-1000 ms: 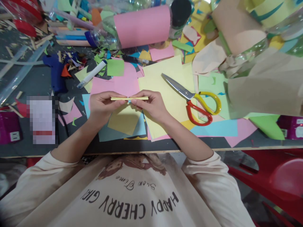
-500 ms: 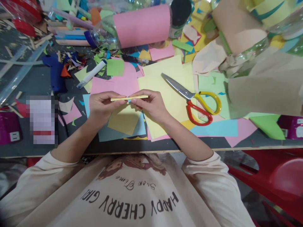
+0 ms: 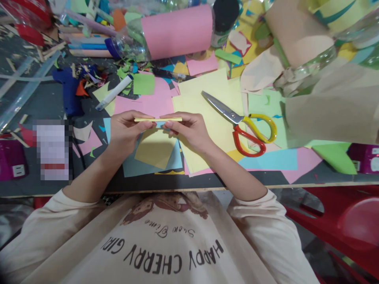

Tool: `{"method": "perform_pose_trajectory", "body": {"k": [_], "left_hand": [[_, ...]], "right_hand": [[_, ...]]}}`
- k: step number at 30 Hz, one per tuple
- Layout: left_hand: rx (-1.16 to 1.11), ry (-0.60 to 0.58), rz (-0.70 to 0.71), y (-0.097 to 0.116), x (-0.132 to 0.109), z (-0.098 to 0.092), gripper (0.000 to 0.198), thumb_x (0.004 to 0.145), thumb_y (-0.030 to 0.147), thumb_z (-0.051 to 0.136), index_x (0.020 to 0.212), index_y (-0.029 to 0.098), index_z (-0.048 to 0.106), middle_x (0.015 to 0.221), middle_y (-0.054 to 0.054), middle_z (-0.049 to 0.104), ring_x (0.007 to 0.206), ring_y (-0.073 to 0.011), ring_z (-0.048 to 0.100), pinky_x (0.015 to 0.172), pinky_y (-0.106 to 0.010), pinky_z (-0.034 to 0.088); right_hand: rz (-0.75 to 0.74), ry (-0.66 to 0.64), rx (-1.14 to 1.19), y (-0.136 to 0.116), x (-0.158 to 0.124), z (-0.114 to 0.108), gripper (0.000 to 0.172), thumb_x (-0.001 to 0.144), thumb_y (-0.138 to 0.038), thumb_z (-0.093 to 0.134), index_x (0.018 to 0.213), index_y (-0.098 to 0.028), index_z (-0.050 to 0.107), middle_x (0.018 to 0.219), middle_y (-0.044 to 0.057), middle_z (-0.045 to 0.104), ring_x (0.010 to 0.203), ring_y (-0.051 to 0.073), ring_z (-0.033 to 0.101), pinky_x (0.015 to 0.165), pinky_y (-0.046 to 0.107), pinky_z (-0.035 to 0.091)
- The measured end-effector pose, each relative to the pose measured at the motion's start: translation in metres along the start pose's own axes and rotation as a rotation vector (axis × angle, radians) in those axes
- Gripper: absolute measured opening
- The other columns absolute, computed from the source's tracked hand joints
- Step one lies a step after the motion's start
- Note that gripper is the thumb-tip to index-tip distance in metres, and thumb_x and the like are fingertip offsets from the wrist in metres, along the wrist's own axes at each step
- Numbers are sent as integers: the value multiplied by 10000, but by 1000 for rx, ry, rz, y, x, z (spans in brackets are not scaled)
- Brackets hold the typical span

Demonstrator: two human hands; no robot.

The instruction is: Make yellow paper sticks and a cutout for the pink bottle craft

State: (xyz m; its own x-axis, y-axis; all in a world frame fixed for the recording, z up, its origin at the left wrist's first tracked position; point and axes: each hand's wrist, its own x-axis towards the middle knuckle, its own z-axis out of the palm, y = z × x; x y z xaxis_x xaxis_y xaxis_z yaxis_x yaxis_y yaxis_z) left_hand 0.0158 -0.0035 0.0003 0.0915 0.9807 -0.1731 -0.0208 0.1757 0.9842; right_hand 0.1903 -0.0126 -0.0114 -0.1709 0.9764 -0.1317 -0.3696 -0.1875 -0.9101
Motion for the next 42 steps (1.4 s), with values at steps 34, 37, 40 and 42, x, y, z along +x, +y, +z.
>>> {"method": "perform_pose_trajectory", "body": {"k": [34,37,40,42], "left_hand": [[-8,-18,37,-6,2,-1,263,682,436,794,791,198,776,715,-20,744,657,-127,677,634,-247,543],[31,-13,78,-5,2,-2,288,701,472,775,815,207,785,729,-25,755,673,-132,686,648,-248,553],[67,2,85,-4,1,-2,293,705,474,772,816,203,792,731,-29,758,654,-126,678,619,-237,540],[68,2,97,-2,0,-2,282,710,468,770,806,204,795,730,-30,760,638,-118,668,595,-229,528]], "right_hand": [[-37,82,-94,-1,-1,2,241,677,-479,797,727,-245,770,659,-39,719,481,52,579,501,214,512],[-35,76,-58,1,0,1,223,689,-459,796,734,-243,766,663,-41,720,485,50,588,495,206,501],[-28,76,-23,3,0,1,223,684,-448,805,710,-233,752,638,-44,711,472,46,585,477,195,478],[-25,77,-8,3,0,1,229,677,-445,812,693,-227,741,613,-47,699,462,44,581,469,190,467]]}}
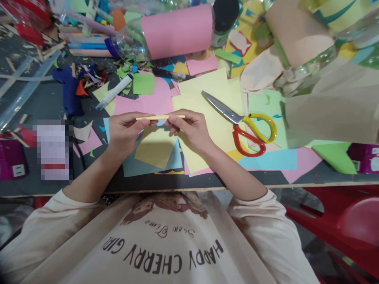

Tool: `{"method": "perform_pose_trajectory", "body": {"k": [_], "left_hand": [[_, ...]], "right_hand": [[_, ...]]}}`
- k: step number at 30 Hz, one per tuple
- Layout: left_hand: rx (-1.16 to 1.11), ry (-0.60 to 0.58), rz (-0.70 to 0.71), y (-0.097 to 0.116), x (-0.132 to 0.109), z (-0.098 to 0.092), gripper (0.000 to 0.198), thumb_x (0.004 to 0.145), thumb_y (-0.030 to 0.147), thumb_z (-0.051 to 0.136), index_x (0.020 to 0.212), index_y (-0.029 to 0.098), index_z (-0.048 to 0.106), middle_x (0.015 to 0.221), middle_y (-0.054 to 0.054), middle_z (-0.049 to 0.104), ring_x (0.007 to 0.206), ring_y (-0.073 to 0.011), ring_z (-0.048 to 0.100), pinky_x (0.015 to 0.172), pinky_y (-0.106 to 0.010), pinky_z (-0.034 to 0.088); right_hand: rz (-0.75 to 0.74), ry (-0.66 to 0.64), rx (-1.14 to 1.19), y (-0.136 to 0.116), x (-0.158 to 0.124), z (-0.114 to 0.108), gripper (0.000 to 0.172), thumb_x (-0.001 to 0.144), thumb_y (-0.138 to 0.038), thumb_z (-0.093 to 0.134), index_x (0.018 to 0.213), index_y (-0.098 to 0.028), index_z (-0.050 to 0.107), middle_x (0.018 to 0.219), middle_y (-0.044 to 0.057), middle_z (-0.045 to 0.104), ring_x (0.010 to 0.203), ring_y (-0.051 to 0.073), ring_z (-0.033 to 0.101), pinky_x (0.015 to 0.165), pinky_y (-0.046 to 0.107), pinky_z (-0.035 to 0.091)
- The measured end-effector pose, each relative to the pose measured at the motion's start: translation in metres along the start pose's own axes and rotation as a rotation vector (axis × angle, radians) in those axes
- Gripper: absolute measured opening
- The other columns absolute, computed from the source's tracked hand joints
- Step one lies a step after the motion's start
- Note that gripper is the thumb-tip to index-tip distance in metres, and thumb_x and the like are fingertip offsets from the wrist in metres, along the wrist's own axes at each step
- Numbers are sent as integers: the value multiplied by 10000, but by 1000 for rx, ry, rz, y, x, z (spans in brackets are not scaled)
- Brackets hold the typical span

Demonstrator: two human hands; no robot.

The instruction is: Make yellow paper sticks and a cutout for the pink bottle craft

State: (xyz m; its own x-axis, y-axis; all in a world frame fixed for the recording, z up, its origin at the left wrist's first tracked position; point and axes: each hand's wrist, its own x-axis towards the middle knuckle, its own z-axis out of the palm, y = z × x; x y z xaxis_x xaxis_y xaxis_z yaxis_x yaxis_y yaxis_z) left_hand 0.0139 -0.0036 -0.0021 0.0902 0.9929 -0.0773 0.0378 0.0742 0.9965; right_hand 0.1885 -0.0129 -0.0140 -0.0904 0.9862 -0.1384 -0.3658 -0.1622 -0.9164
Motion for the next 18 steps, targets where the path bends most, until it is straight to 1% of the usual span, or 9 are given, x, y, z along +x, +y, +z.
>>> {"method": "perform_pose_trajectory", "body": {"k": [3,6,9,14,18], "left_hand": [[-2,1,7,2,0,0,277,700,467,778,777,202,793,714,-32,758,624,-116,661,584,-228,525],[-13,-11,-3,3,0,0,282,688,471,788,764,199,790,708,-35,758,629,-123,674,610,-238,545],[-65,-66,-2,3,-1,1,269,689,448,799,802,204,791,734,-40,764,659,-134,697,649,-251,570],[-124,-180,-38,1,-2,2,265,715,439,783,867,223,791,752,-34,769,651,-129,704,625,-243,579],[-112,-217,-63,1,-1,2,307,726,451,773,914,208,786,738,-40,766,659,-134,708,644,-250,587]], "right_hand": [[22,1,-4,1,1,-1,248,671,-458,812,687,-224,731,591,-52,683,464,47,587,478,191,480],[30,0,-18,1,1,-2,267,678,-476,802,679,-220,727,581,-51,675,467,51,588,481,193,492],[15,-15,-29,-1,0,-1,258,676,-467,806,671,-221,732,578,-50,676,464,51,584,479,194,494],[39,-27,-89,-7,-2,3,283,641,-490,817,663,-219,738,591,-45,688,475,54,584,493,205,507],[33,-36,-83,-7,-1,4,265,649,-477,816,675,-223,748,583,-46,685,482,54,583,497,207,502]]}}
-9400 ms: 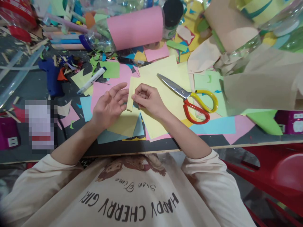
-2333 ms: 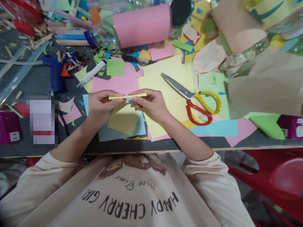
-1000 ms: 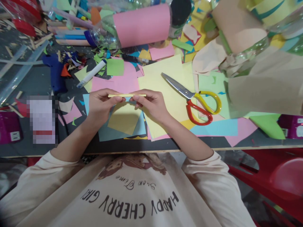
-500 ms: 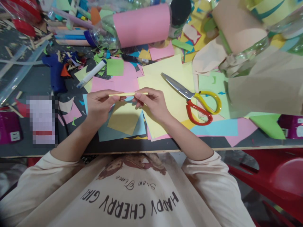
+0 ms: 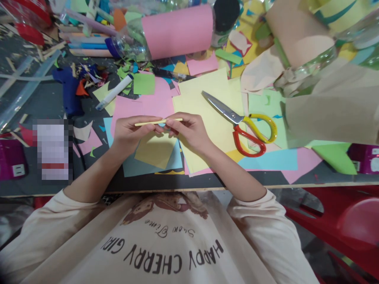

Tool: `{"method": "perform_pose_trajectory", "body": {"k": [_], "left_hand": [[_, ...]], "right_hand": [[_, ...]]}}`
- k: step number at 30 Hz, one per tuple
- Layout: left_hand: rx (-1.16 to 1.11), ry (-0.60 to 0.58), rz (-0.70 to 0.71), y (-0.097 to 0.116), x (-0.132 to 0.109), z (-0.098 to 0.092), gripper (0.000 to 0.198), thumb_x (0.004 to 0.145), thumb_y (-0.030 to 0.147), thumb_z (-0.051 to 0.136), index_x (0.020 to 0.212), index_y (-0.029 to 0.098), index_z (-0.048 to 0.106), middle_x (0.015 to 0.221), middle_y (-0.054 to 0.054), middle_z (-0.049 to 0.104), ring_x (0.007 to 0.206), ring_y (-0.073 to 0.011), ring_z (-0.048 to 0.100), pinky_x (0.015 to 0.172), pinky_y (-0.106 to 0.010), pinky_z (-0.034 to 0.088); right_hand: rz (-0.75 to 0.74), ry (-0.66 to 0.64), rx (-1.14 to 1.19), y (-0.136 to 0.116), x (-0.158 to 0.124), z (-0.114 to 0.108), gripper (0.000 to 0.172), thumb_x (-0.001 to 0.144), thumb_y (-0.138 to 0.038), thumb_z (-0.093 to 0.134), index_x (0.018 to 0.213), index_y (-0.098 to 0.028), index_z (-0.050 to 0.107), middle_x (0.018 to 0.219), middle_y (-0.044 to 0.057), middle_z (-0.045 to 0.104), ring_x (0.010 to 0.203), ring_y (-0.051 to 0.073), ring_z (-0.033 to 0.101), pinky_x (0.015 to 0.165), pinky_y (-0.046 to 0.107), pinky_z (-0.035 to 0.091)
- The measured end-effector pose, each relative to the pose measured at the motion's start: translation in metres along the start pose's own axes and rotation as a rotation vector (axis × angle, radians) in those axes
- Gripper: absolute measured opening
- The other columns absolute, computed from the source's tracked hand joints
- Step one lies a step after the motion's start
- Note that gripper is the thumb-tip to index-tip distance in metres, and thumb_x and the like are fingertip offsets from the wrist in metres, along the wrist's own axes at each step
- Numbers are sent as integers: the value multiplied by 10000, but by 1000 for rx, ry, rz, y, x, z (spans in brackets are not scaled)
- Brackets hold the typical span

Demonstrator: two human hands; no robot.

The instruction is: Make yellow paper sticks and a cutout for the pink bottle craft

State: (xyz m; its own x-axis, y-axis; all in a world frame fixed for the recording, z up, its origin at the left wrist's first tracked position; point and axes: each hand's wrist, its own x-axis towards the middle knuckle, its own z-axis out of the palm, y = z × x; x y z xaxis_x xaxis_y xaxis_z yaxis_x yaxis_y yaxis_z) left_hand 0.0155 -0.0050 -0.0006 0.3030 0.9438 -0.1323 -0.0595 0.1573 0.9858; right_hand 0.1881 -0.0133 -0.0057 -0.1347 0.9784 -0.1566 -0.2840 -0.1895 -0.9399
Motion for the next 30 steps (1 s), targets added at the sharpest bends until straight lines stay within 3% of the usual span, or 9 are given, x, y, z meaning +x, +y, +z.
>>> {"method": "perform_pose_trajectory", "body": {"k": [10,20,30], "left_hand": [[20,54,12,0,0,2,347,730,488,759,880,176,780,733,-51,766,667,-149,722,640,-254,592],[12,59,21,-1,0,3,348,727,494,758,846,167,767,707,-50,759,642,-141,712,628,-256,587],[14,220,-22,-2,0,3,370,643,475,827,787,151,723,710,-53,750,666,-171,734,653,-276,595]], "right_hand": [[5,17,10,4,1,-1,232,640,-435,831,798,-269,794,653,-43,711,487,58,571,507,223,502],[7,-35,59,7,1,-3,178,672,-423,816,770,-277,794,647,-35,735,480,63,604,496,214,499],[-25,19,34,7,2,-2,189,700,-426,799,760,-247,781,639,-38,724,472,50,613,476,190,476]]}}
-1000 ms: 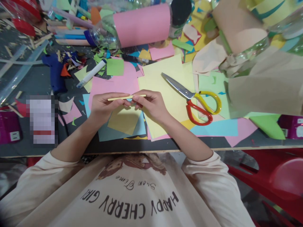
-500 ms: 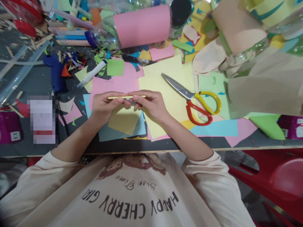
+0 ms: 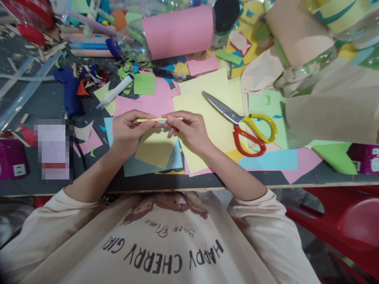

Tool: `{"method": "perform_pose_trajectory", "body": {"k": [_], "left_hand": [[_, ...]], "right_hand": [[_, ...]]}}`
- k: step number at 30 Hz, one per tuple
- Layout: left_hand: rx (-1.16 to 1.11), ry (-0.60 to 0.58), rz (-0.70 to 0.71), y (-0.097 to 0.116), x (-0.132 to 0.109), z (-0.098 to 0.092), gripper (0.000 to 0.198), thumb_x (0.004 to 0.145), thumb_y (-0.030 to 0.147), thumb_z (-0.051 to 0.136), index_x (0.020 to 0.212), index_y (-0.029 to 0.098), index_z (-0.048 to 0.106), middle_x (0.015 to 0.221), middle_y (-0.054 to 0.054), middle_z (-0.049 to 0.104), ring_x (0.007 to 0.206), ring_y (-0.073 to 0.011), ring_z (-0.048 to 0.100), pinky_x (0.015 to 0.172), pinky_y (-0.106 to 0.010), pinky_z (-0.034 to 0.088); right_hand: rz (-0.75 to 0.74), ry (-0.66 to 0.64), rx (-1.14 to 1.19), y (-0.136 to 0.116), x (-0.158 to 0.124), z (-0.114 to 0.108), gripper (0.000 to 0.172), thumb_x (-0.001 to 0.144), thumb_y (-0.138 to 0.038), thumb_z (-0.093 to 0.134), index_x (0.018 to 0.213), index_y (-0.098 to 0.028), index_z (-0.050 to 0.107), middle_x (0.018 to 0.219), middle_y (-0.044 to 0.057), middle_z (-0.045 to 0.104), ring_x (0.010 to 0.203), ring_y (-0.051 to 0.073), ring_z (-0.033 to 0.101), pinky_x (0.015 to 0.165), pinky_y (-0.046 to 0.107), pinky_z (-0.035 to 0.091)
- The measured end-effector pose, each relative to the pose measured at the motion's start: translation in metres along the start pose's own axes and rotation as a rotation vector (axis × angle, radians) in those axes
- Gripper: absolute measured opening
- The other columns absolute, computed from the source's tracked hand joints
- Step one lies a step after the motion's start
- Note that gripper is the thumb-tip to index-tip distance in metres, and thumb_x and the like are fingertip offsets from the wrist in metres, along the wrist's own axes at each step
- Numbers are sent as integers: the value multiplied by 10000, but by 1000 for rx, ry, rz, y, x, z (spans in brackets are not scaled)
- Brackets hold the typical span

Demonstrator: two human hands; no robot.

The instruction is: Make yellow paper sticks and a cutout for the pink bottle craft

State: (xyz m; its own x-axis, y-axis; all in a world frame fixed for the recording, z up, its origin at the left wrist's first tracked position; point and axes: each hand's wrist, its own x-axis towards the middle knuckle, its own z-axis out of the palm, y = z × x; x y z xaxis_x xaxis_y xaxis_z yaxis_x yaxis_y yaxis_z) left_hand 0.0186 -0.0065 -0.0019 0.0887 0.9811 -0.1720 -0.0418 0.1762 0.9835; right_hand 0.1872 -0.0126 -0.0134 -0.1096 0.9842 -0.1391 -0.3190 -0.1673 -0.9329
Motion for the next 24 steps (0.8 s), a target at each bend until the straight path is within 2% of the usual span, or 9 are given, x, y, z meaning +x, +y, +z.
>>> {"method": "perform_pose_trajectory", "body": {"k": [7,13,16,19,22,24], "left_hand": [[19,23,56,-2,2,-1,345,662,476,811,778,168,709,696,-13,736,681,-163,740,654,-263,605],[62,38,156,-4,5,-4,323,678,483,805,752,190,691,703,4,722,666,-135,726,654,-239,606],[98,112,239,-9,13,-11,294,732,488,766,776,210,680,723,10,716,666,-116,712,641,-224,593],[173,180,290,-13,22,-20,195,815,410,709,838,220,675,760,12,709,704,-104,701,657,-210,575],[308,155,355,-16,27,-26,140,837,351,687,855,212,677,825,0,709,758,-111,689,702,-218,565],[404,115,399,-19,28,-29,125,853,341,669,880,219,682,890,-12,714,839,-134,686,769,-243,563]], "right_hand": [[-32,83,-58,-1,3,0,283,665,-493,801,706,-227,715,578,-59,642,453,59,557,466,220,493],[-130,153,-226,-1,4,-3,404,643,-548,800,649,-236,542,570,-78,496,463,63,450,453,236,403],[-140,92,-344,-3,4,-6,365,748,-562,713,750,-242,539,646,-56,520,552,97,492,554,273,434],[-193,-54,-657,-3,1,-7,318,828,-530,641,785,-224,566,781,3,584,758,166,549,740,355,454],[-251,-189,-1017,-1,-5,-4,302,774,-480,717,770,-210,583,907,51,599,903,238,531,849,424,407],[-253,-232,-1160,1,-10,0,296,722,-410,777,816,-205,585,1023,83,603,985,278,523,876,447,387]]}}
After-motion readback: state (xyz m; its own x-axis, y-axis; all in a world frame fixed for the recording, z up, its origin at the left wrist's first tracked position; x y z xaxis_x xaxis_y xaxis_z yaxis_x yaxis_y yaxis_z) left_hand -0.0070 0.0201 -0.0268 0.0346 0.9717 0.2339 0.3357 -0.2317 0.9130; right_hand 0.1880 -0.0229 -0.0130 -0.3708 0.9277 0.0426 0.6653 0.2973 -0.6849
